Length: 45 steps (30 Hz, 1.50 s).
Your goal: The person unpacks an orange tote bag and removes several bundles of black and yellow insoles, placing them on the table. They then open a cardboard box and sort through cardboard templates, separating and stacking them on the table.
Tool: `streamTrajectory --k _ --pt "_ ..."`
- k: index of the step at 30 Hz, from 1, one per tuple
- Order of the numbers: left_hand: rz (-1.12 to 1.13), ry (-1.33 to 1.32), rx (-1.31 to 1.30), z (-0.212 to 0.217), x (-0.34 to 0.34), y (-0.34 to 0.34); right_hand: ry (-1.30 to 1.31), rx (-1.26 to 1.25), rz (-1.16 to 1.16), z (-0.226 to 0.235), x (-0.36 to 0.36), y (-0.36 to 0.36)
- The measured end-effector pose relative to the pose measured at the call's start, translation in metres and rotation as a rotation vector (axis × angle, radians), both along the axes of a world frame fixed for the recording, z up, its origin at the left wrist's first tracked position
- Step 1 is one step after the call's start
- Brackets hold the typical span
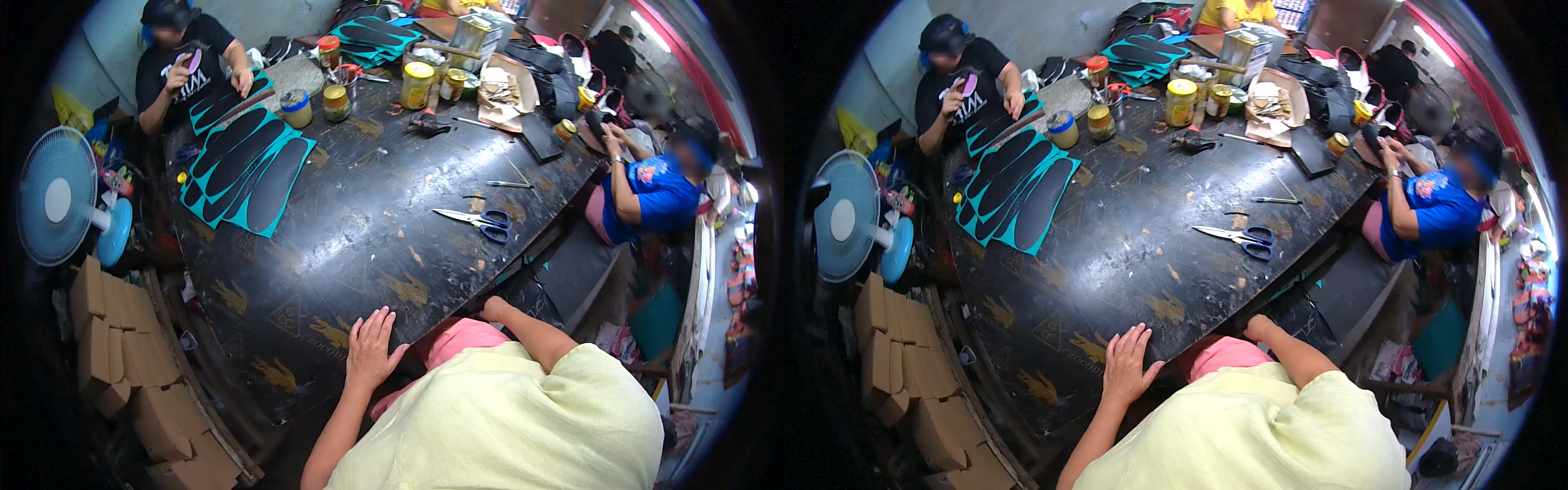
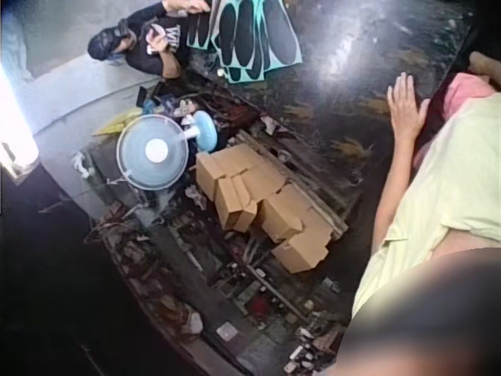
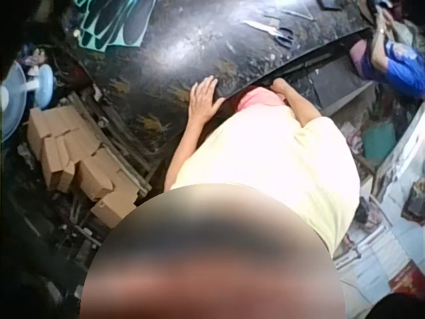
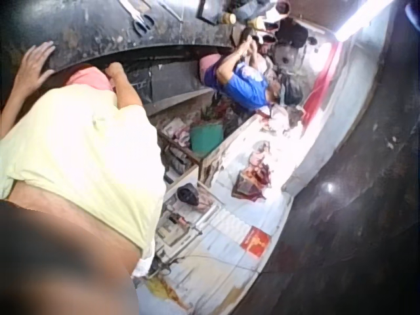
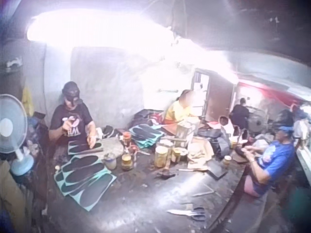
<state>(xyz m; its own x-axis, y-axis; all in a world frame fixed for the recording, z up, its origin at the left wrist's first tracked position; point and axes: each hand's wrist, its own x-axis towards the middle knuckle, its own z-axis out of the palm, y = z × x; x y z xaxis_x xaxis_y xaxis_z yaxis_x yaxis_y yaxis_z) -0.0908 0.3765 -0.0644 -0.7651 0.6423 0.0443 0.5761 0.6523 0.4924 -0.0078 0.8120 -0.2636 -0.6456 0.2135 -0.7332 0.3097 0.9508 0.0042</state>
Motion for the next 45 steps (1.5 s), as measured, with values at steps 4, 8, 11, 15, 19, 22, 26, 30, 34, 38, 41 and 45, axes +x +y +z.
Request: streamTrajectory --k 4,8,11,15,19,22,26,30,34,38,41,45 --pt "0.105 -0.019 0.003 0.0 0.0 0.009 -0.088 0.064 0.168 -0.049 -0.043 0.048" --pt "0.214 -0.001 0.011 0.004 0.002 0.03 -0.039 0.06 0.153 -0.07 -0.088 0.088" --pt "0.31 -0.002 0.054 0.005 0.0 0.069 0.013 0.007 0.144 -0.084 -0.114 0.11" --pt "0.359 0.038 0.218 0.002 -0.026 0.153 0.108 -0.115 0.082 -0.113 -0.126 0.125" --pt "0.108 0.223 0.114 -0.003 -0.072 0.254 0.21 -0.263 -0.03 -0.133 -0.116 0.132" --pt "-0.048 0.126 0.008 -0.003 -0.093 0.307 0.269 -0.371 -0.123 -0.135 -0.11 0.133" --pt "-0.061 0.073 -0.072 -0.002 -0.1 0.323 0.333 -0.505 -0.233 -0.128 -0.114 0.133" --pt "-0.069 0.025 -0.115 -0.004 -0.102 0.32 0.37 -0.625 -0.342 -0.117 -0.122 0.136" --pt "-0.048 -0.034 -0.096 -0.003 -0.107 0.323 0.374 -0.709 -0.426 -0.108 -0.134 0.143" --pt "-0.031 -0.05 -0.082 -0.002 -0.109 0.325 0.38 -0.774 -0.488 -0.1 -0.142 0.149" --pt "-0.028 -0.05 -0.087 -0.002 -0.109 0.324 0.372 -0.8 -0.533 -0.097 -0.147 0.15" --pt "-0.032 -0.059 -0.065 -0.002 -0.11 0.326 0.371 -0.84 -0.594 -0.094 -0.147 0.151"
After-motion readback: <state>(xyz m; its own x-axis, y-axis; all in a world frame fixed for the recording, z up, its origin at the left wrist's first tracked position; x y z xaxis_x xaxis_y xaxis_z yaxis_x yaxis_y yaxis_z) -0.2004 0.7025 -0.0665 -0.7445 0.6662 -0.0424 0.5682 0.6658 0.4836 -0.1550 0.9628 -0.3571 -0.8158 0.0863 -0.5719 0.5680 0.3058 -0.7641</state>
